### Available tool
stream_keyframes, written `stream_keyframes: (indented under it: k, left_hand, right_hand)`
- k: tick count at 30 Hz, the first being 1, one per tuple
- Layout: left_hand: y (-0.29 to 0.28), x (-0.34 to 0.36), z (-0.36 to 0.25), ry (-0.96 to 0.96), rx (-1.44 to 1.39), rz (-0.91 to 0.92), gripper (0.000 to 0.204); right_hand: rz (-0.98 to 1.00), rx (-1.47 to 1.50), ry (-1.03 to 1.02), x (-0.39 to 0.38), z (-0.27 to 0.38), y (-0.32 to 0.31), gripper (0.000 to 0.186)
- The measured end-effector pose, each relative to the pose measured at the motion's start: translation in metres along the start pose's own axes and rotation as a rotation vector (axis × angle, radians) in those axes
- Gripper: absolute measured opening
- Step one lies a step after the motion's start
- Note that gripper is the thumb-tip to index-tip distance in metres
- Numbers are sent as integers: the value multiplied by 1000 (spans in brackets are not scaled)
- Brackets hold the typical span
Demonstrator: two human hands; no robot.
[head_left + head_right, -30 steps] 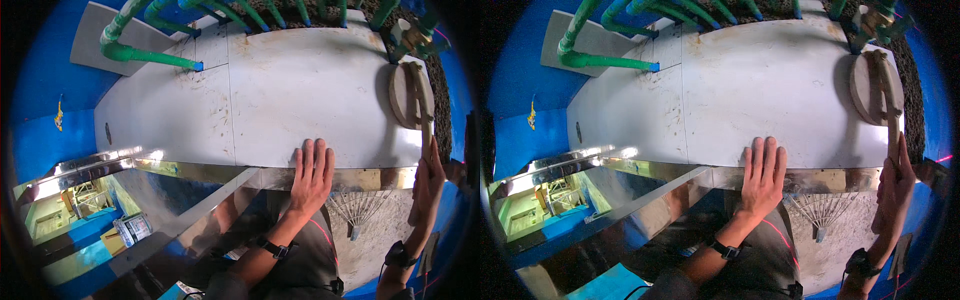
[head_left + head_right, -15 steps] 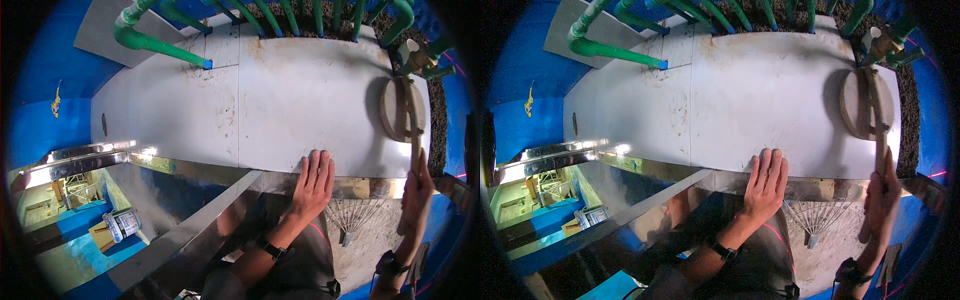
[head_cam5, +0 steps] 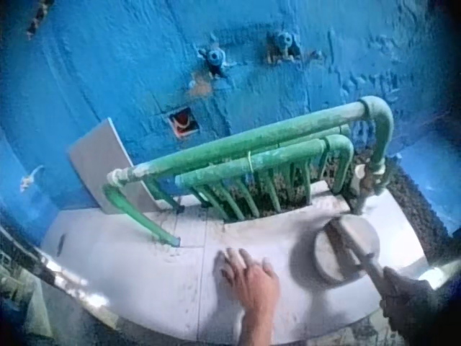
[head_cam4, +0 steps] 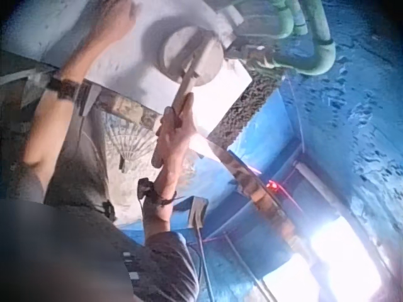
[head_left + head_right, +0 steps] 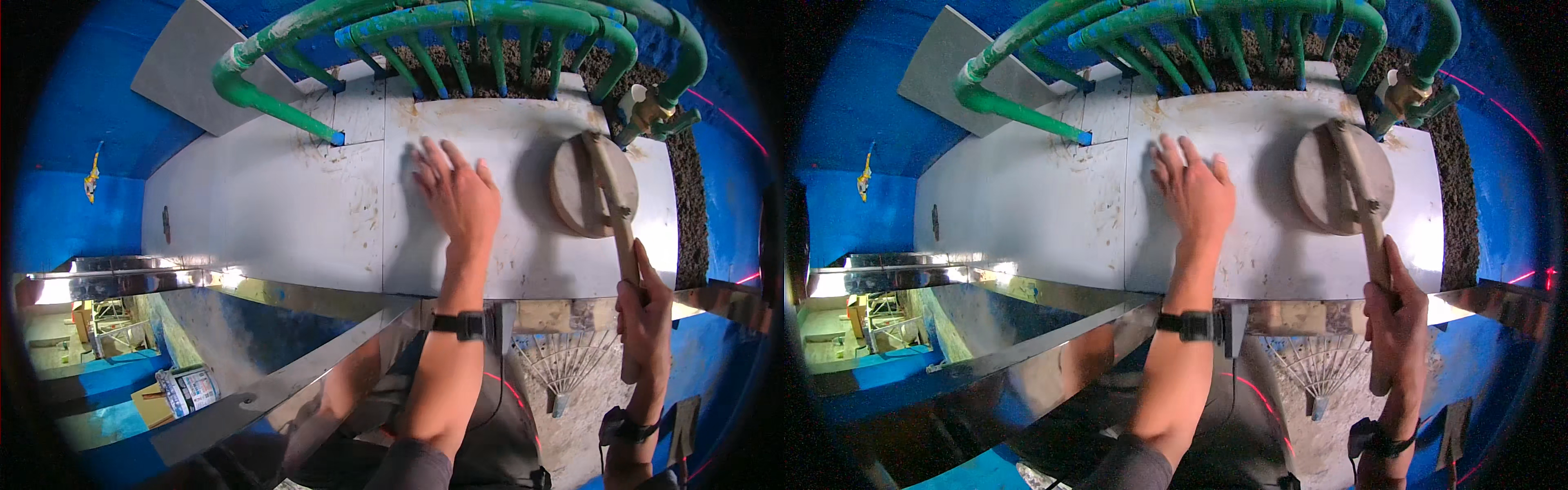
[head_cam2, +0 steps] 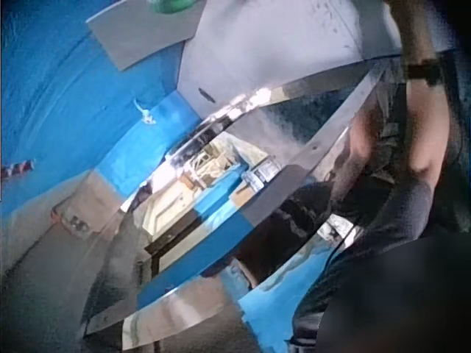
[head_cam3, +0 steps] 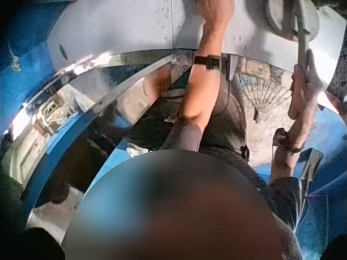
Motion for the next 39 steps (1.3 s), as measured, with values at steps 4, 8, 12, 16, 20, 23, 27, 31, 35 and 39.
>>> stream_keyframes:
  k: [4,8,12,16,20,23,27,31,35,39]
  left_hand:
    - [18,24,34,-148,163,-132,62]
    - [25,18,24,-209,222,-94,67]
    - [21,20,31,-232,252,-87,71]
    - [16,19,31,-241,268,-58,73]
    - [18,15,28,-246,252,-61,73]
    - [16,11,37,-240,267,-84,73]
    - [11,12,35,-256,281,-73,73]
    - [12,9,32,-266,273,-103,73]
    - [16,8,33,-279,265,-137,73]
    - [21,30,16,-334,241,-109,66]
  right_hand:
    - [-47,39,-108,14,31,23,65]
    - [4,-10,-197,43,12,40,62]
    - [108,57,-144,54,29,40,60]
    - [51,66,-136,52,44,43,58]
    - [56,76,-214,61,19,64,58]
    - [153,63,-79,59,37,54,58]
    - [118,74,-15,53,47,44,58]
    - [88,79,-159,52,20,61,61]
    - [125,42,-151,55,24,59,59]
    - [121,14,-187,59,17,55,58]
Point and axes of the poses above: each hand's wrist, its own x-axis towards the middle knuckle, its own y-axis out of the palm, z = x × y, the point moved 3 cm from there along x, towards the middle knuckle, and after that the axes turned 15 degrees about -y, right-handed, at the moved point
